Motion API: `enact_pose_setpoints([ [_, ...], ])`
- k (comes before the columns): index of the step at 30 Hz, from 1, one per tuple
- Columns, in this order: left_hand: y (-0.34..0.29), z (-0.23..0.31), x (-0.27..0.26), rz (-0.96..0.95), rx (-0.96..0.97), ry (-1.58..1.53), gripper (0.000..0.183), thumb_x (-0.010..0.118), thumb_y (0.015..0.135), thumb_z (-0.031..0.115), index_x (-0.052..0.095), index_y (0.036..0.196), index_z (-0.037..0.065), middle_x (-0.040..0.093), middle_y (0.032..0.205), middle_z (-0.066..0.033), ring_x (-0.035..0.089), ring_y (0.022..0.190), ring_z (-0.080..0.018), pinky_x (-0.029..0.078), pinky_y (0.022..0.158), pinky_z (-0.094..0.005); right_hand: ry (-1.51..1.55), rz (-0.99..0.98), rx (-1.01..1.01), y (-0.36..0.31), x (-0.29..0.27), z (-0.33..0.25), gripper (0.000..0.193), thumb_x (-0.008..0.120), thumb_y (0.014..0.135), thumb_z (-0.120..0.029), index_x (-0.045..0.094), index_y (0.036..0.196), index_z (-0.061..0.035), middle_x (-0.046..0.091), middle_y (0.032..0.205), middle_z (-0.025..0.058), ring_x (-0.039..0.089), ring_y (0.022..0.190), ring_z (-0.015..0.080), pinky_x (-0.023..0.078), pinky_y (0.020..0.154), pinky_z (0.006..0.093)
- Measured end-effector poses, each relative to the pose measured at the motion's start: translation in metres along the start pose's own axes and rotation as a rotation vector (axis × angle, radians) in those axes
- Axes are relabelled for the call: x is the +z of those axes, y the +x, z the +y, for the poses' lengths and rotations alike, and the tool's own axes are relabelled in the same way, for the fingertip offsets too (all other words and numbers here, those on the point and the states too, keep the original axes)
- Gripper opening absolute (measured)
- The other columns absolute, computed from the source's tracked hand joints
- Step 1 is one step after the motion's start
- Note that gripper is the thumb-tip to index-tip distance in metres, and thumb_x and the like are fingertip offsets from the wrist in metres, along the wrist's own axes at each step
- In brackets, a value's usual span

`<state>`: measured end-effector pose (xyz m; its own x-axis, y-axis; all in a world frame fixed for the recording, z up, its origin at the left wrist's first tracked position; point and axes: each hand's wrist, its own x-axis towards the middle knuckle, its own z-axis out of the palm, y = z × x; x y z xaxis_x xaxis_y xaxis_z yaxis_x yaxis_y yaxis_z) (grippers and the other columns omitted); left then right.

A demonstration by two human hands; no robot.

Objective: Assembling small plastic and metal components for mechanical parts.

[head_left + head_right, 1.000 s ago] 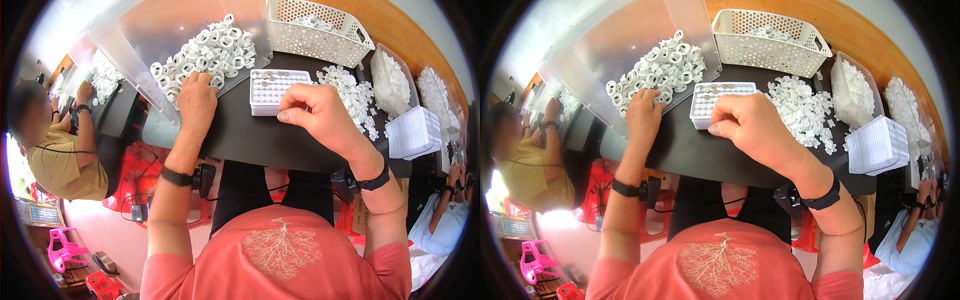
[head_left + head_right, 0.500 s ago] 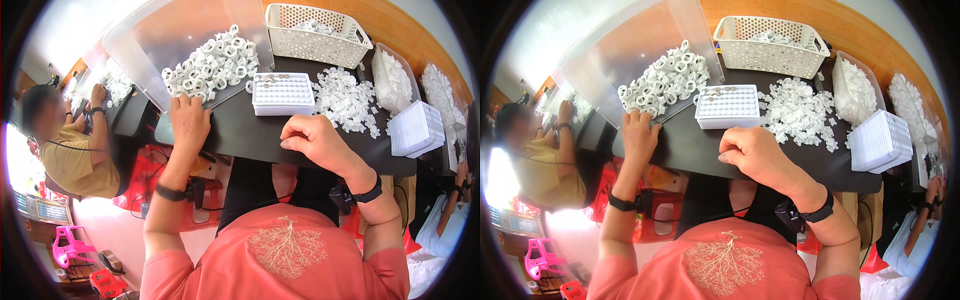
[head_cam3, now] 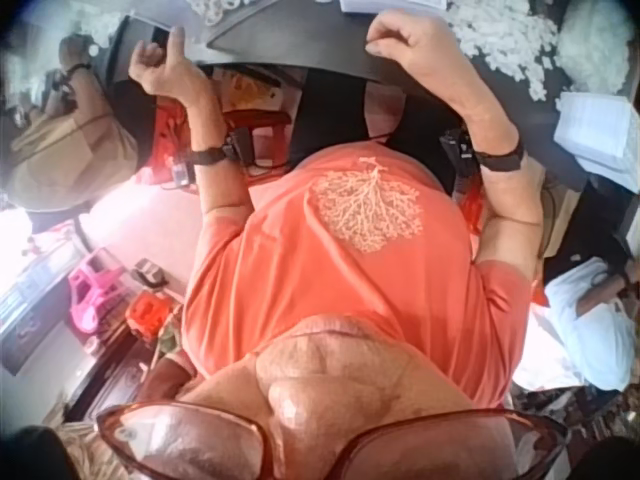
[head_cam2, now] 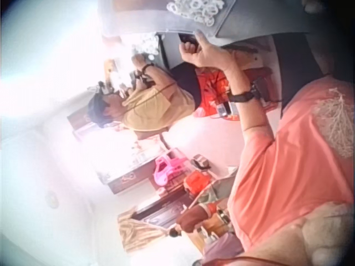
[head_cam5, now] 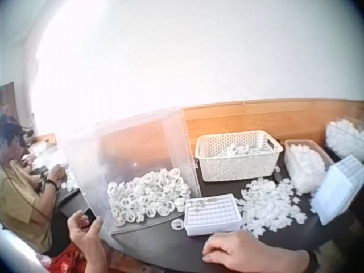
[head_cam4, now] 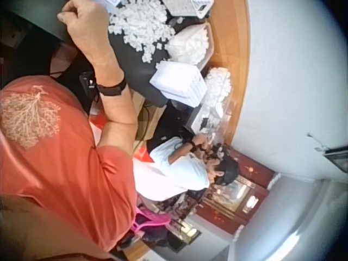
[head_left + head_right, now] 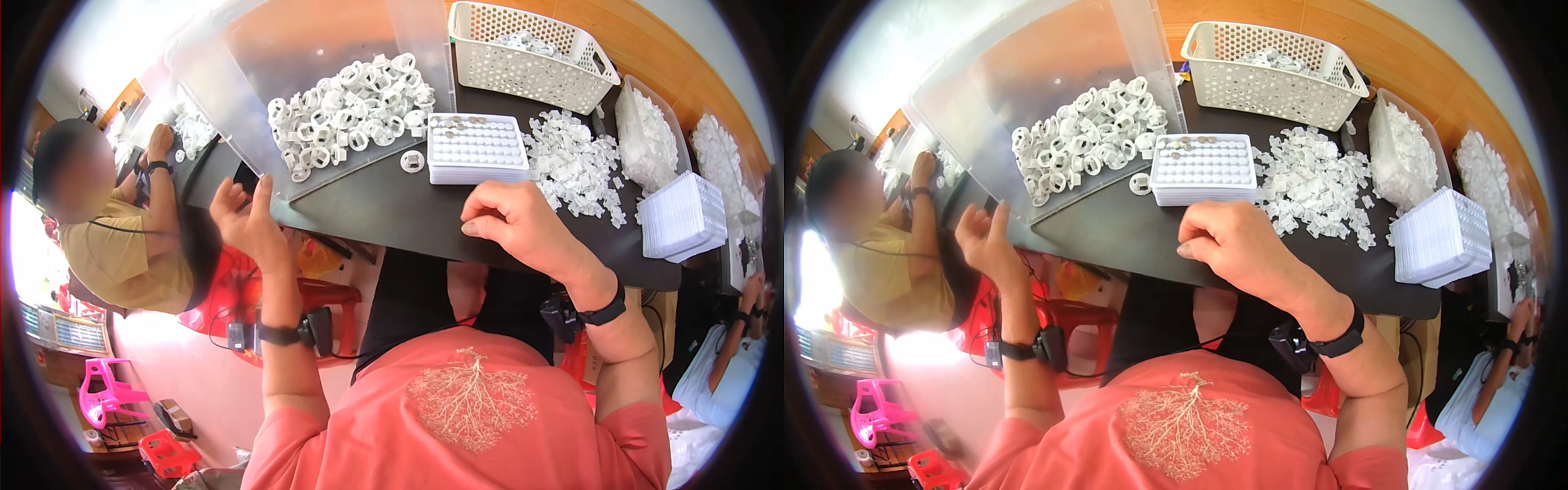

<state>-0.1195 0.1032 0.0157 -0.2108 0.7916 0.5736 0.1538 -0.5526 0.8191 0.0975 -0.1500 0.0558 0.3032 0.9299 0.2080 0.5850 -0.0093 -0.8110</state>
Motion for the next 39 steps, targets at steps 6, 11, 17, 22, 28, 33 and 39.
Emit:
enact_pose_setpoints([
  [6, 0.0, -0.04, 0.012, -0.178, -0.04, -0.124, 0.018, 0.08, 0.083, 0.011, 0.067, 0.088, -0.002, 0.065, 0.072, -0.0023, 0.053, 0.057, -0.0061, 0.041, 0.048, -0.0215, -0.458, 0.139, -0.39, 0.034, 0.019, -0.01, 0.006, 0.068, 0.08, -0.008, 0.064, 0.078, -0.0046, 0.065, 0.079, 0.0095, 0.065, 0.075, 0.0301, 0.049, 0.066, 0.0394],
  [11, -0.017, -0.023, 0.006, -0.116, 0.016, -0.005, 0.026, 0.082, 0.081, 0.007, 0.058, 0.071, 0.004, 0.053, 0.067, 0.0029, 0.048, 0.062, -0.0067, 0.041, 0.059, -0.0228, -0.84, 0.221, -0.597, 0.088, 0.02, -0.011, 0.002, 0.065, 0.075, -0.008, 0.065, 0.074, -0.0061, 0.065, 0.08, 0.0104, 0.065, 0.077, 0.0308, 0.049, 0.066, 0.041],
  [17, -0.018, -0.018, 0.014, -0.138, 0.265, 0.048, 0.016, 0.074, 0.077, -0.001, 0.058, 0.073, 0.001, 0.054, 0.073, -0.0011, 0.051, 0.066, -0.0122, 0.043, 0.063, -0.0279, -1.078, 0.027, -0.541, 0.127, 0.03, 0.014, 0.006, 0.064, 0.075, -0.005, 0.068, 0.079, -0.0069, 0.064, 0.083, 0.0075, 0.061, 0.085, 0.0268, 0.044, 0.075, 0.0405],
  [22, 0.002, -0.027, 0.045, -0.024, 0.274, 0.05, 0.012, 0.066, 0.075, -0.007, 0.056, 0.072, 0.0, 0.054, 0.077, -0.0032, 0.051, 0.069, -0.0139, 0.044, 0.066, -0.0283, -1.121, -0.039, -0.506, 0.144, 0.018, 0.029, 0.008, 0.062, 0.079, -0.009, 0.069, 0.077, -0.0079, 0.066, 0.084, 0.0071, 0.062, 0.087, 0.0258, 0.043, 0.079, 0.0398],
  [28, -0.001, -0.042, 0.066, 0.068, 0.272, 0.08, 0.01, 0.061, 0.071, -0.011, 0.059, 0.075, -0.001, 0.054, 0.079, -0.005, 0.052, 0.071, -0.0162, 0.043, 0.065, -0.0296, -1.094, -0.043, -0.488, 0.144, 0.01, 0.045, 0.006, 0.063, 0.076, -0.005, 0.068, 0.079, -0.0082, 0.065, 0.083, 0.0053, 0.061, 0.088, 0.0249, 0.042, 0.079, 0.0387],
  [33, -0.015, -0.029, 0.062, 0.002, 0.305, 0.103, 0.011, 0.059, 0.072, -0.01, 0.061, 0.077, 0.0, 0.055, 0.081, -0.0037, 0.053, 0.072, -0.0152, 0.044, 0.066, -0.0299, -0.722, 0.186, -0.438, 0.119, 0.004, 0.023, 0.005, 0.066, 0.075, -0.004, 0.062, 0.076, -0.0074, 0.064, 0.081, 0.0051, 0.062, 0.082, 0.0271, 0.043, 0.074, 0.0388],
  [39, -0.019, -0.026, 0.036, -0.137, 0.082, -0.004, 0.015, 0.073, 0.084, 0.003, 0.06, 0.09, 0.0, 0.057, 0.092, -0.0027, 0.055, 0.082, -0.012, 0.045, 0.073, -0.0262, 0.345, 0.137, 0.024, 0.067, -0.026, 0.009, 0.003, 0.068, 0.085, -0.001, 0.066, 0.086, -0.0015, 0.064, 0.079, -0.0003, 0.059, 0.071, 0.007, 0.047, 0.064, 0.0237],
])
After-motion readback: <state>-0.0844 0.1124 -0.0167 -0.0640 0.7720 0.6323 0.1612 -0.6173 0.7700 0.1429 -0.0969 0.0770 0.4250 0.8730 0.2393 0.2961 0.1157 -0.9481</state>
